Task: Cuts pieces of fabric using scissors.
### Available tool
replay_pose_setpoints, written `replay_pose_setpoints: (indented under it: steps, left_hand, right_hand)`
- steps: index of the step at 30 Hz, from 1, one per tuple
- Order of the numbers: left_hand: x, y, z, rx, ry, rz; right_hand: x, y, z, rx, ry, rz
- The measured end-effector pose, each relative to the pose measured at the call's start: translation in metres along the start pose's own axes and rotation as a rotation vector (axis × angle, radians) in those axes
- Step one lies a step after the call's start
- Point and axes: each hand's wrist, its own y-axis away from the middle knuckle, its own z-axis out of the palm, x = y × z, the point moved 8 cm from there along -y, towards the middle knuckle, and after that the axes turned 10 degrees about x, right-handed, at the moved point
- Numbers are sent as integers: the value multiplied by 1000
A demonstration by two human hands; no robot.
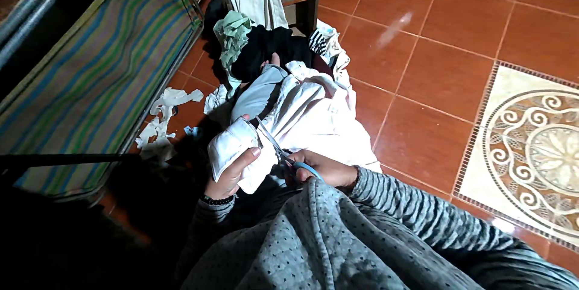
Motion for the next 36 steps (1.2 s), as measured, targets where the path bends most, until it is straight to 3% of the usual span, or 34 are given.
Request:
replay_pose_setpoints:
  steps: [19, 25, 32, 36]
  left_hand:
    - [2, 5, 0, -80, 0, 31]
    - [0, 10, -4, -12, -158, 87]
    - [7, 17, -5, -65, -237, 159]
    - [32, 13, -47, -66, -217, 304]
  right_hand:
    - [1, -1, 9, 25, -117, 0]
    - [-2, 0, 10, 3, -146, 25]
    - [-3, -1, 8, 97, -186, -10]
    - [-14, 6, -6, 165, -89, -126]
